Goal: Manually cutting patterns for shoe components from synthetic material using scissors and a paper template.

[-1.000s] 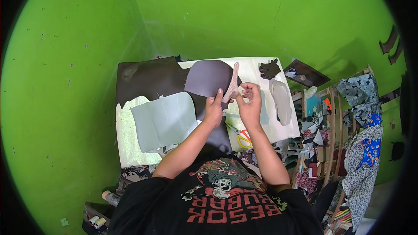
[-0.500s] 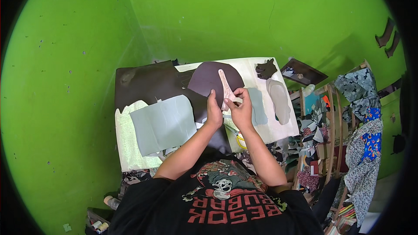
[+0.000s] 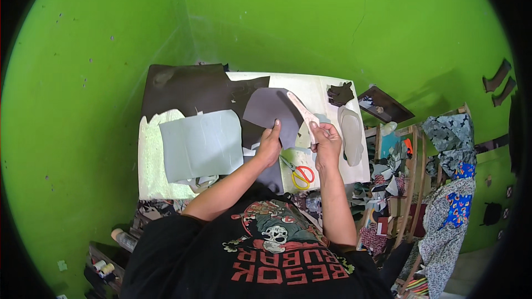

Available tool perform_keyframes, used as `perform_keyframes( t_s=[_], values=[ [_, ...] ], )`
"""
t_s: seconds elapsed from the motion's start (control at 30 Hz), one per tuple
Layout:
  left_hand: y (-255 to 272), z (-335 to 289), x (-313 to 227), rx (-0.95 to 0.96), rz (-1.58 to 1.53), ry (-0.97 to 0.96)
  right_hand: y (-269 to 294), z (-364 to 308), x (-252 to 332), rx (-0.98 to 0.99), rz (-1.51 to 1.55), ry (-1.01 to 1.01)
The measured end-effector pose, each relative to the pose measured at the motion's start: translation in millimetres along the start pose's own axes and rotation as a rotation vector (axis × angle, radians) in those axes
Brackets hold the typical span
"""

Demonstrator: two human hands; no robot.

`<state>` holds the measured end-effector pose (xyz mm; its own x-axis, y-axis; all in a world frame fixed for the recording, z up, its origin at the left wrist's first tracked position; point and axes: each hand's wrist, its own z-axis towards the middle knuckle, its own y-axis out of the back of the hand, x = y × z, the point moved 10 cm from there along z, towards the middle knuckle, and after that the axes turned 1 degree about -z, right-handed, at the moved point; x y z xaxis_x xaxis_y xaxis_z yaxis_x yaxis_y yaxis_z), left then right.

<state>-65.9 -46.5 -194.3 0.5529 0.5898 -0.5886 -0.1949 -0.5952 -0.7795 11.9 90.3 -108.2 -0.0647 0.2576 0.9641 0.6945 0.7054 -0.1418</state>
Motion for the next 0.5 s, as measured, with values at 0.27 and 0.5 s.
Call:
perform_keyframes(
  t_s=[0.27, 0.5],
  values=[
    [1.5, -0.8, 21.6, 0.175, 0.093, 0.06, -29.9, -6.2, -20.6, 0.116, -0.14, -0.009],
    [-26.4, -13.4, -27.7, 0.131, 0.115, -0.167, -36.5, -8.0, -2.5, 0.204, -0.198, 0.098]
  ],
)
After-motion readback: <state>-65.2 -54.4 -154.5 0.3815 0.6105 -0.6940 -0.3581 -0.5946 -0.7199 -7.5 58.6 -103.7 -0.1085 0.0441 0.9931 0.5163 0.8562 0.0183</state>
